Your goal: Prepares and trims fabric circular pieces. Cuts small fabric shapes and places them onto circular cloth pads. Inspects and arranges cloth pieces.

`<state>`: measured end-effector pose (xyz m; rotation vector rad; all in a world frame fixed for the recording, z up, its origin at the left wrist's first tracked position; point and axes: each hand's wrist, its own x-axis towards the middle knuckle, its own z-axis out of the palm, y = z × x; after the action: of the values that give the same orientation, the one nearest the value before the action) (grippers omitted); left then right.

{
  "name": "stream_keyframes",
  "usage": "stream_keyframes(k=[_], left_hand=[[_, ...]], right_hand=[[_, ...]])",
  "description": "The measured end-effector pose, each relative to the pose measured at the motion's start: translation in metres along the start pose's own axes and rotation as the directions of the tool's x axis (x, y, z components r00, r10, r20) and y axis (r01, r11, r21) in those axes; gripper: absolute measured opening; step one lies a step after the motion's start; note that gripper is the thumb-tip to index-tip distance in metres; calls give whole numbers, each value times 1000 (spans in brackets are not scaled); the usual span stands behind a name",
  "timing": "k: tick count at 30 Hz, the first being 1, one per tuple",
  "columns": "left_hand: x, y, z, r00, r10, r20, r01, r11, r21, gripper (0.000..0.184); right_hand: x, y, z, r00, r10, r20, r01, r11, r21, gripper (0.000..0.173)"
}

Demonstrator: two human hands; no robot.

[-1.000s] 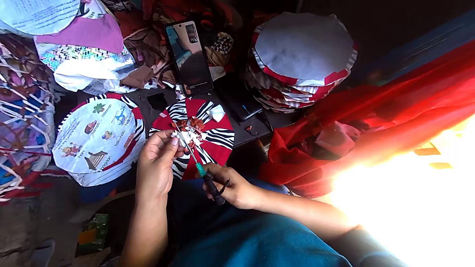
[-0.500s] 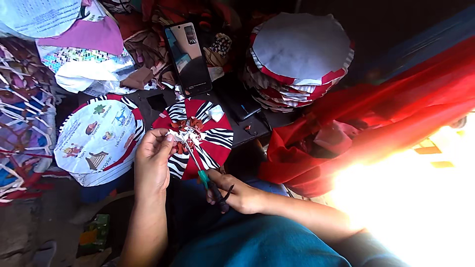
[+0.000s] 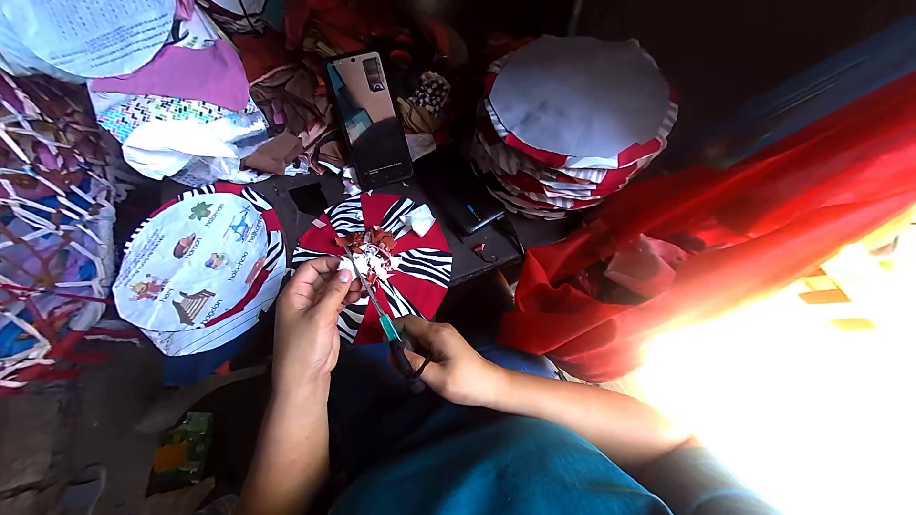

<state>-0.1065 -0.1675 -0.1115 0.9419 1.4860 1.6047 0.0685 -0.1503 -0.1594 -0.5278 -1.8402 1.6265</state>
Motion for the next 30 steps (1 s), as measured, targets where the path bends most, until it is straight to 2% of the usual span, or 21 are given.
stream_keyframes(k=[3,9,13,18,21,23,26,30], left_hand=[[3,1,-2,1000,-5,-17,6,1000,19,19],[1,1,0,999,-20,47,16,997,79,18],[2,-1,1,996,-26,84,15,992,128,15],[10,3,1,996,-36,82,17,976,216,13],[16,2,-1,998,3,62,-16,977,213,12],[18,5,-4,1000,5,30,-10,985,171,14],[16,11,-6,999,-25,29,21,994,112,18],[11,11,-7,997,-9,75,0,992,123,23]], right_hand=[[-1,2,-1,1000,-14,-6,14,1000,17,25],[1,-5,-9,989,64,130,-81,988,129,32],[1,-5,-9,995,76,61,-85,984,157,26],[3,-3,-9,995,95,-21,-92,990,104,19],[4,-7,-14,983,165,84,-178,965,191,20],[1,-8,-16,972,163,169,-199,954,225,27],[-2,-8,-17,961,141,239,-182,970,158,38],[-1,-8,-15,975,94,200,-102,994,30,39]])
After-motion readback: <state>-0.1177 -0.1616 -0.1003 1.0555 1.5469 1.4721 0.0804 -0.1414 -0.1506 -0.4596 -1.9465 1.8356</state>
